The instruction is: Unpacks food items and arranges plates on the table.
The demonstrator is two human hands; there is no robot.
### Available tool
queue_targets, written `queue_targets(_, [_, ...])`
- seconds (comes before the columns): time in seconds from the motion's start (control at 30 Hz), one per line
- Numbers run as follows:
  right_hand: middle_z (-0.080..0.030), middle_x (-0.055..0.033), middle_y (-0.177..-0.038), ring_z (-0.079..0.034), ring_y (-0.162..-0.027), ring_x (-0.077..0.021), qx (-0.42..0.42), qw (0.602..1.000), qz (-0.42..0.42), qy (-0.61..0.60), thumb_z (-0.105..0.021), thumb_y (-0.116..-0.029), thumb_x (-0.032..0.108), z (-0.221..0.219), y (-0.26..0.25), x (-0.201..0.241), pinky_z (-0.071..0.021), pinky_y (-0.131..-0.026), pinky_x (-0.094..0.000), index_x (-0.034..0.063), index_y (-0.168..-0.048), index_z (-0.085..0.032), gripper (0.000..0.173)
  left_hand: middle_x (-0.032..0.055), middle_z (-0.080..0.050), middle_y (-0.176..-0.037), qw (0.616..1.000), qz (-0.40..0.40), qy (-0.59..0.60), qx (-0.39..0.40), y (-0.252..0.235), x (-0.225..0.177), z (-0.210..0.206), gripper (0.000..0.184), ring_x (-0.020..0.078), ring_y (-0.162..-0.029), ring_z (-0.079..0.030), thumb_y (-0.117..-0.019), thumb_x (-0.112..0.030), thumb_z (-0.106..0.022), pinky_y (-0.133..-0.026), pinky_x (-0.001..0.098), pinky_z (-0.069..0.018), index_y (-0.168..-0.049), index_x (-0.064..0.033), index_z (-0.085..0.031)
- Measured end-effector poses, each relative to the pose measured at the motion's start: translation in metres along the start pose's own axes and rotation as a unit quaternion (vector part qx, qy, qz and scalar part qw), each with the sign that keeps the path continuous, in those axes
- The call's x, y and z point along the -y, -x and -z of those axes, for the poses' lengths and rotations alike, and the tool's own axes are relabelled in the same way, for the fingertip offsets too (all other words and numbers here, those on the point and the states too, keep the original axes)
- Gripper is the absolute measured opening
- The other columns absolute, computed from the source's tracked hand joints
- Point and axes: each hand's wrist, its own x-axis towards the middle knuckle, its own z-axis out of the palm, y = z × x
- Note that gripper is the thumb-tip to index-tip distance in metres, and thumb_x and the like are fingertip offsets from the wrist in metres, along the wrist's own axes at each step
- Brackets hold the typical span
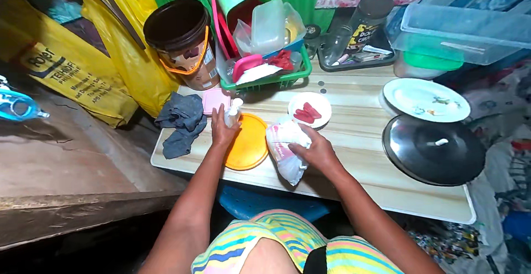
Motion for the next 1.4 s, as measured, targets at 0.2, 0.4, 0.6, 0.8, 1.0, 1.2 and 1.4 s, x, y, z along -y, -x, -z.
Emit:
queue_targets(0.2, [-0.059, -0.0261, -0.138, -0.06, -0.124, -0.0421, 0.024, 1.0, -0.005, -0.002, -0.078, -0.0918, 0.02, -0.015, 0.002, 0.005, -0.0469, -0.103, -0.0608, 0.0032, -0.149, -0.05, 0.065, 0.0236, -0.059, -0.135, 0.954, 0.168, 0.244, -0.04, -0.016, -0.001, 0.007, 0.039, 0.0307, -0.124, -0.058, -0.1104, -0.017, -0.038, -0.106, 0.0502, -0.0456, -0.142, 0.0007, -0.051])
queue_targets(0.4, [-0.059, -0.0266, -0.137, -0.06, -0.122, -0.0424, 0.039, 0.999, -0.004, -0.03, -0.077, -0.0926, 0.021, -0.034, -0.009, 0.011, -0.0476, -0.102, -0.0616, 0.0035, -0.15, -0.048, 0.066, 0.018, -0.059, -0.131, 0.829, 0.303, 0.47, -0.03, 0.0, -0.007, 0.032, 0.046, 0.0325, -0.107, -0.064, -0.1114, -0.042, -0.028, -0.083, 0.0525, -0.0547, -0.148, -0.0157, -0.038])
queue_targets(0.6, [-0.058, -0.0259, -0.139, -0.059, -0.126, -0.0417, 0.037, 0.999, 0.002, -0.03, -0.076, -0.0931, 0.022, -0.04, -0.015, 0.013, -0.0456, -0.105, -0.0612, 0.0044, -0.15, -0.048, 0.066, 0.0139, -0.062, -0.126, 0.786, 0.264, 0.556, -0.061, 0.023, -0.003, 0.057, 0.046, 0.0282, -0.11, -0.064, -0.1118, -0.04, -0.022, -0.086, 0.0514, -0.0554, -0.139, -0.0116, -0.046])
queue_targets(0.8, [-0.058, -0.0278, -0.138, -0.059, -0.123, -0.0447, 0.035, 0.999, -0.009, 0.001, -0.076, -0.0938, 0.02, -0.038, -0.004, 0.007, -0.0456, -0.103, -0.0632, 0.002, -0.149, -0.048, 0.065, 0.0095, -0.064, -0.122, 0.786, 0.244, 0.565, -0.052, 0.043, 0.006, 0.076, 0.045, 0.0227, -0.107, -0.065, -0.1117, -0.043, -0.022, -0.085, 0.0455, -0.0574, -0.138, -0.0145, -0.046])
queue_targets(1.0, [-0.058, -0.0272, -0.138, -0.06, -0.123, -0.0444, 0.029, 0.999, -0.021, 0.009, -0.076, -0.0939, 0.022, -0.036, 0.002, 0.004, -0.0456, -0.103, -0.0636, 0.0023, -0.15, -0.048, 0.065, 0.0088, -0.064, -0.122, 0.799, 0.232, 0.552, -0.053, 0.051, 0.002, 0.076, 0.043, 0.0204, -0.108, -0.065, -0.1123, -0.039, -0.024, -0.088, 0.0425, -0.0574, -0.138, -0.0126, -0.046])
queue_targets(1.2, [-0.059, -0.026, -0.138, -0.061, -0.122, -0.0422, 0.028, 0.999, -0.017, 0.015, -0.077, -0.0925, 0.018, -0.023, 0.021, 0.002, -0.0477, -0.102, -0.0612, 0.0018, -0.149, -0.049, 0.065, 0.011, -0.058, -0.125, 0.902, 0.194, 0.381, -0.062, 0.079, -0.014, 0.081, 0.038, 0.0151, -0.109, -0.06, -0.1116, -0.021, -0.027, -0.094, 0.0376, -0.0525, -0.139, -0.0014, -0.045])
queue_targets(1.4, [-0.056, -0.021, -0.144, -0.059, -0.126, -0.0388, 0.022, 0.997, -0.058, 0.035, -0.076, -0.0924, 0.021, 0.003, 0.052, -0.018, -0.0481, -0.104, -0.0598, 0.0079, -0.15, -0.051, 0.064, 0.0013, -0.066, -0.097, 0.93, 0.176, 0.322, 0.031, 0.103, -0.032, 0.077, 0.033, 0.0081, -0.086, -0.066, -0.1112, -0.022, -0.028, -0.076, 0.0298, -0.0577, -0.126, -0.0067, -0.053])
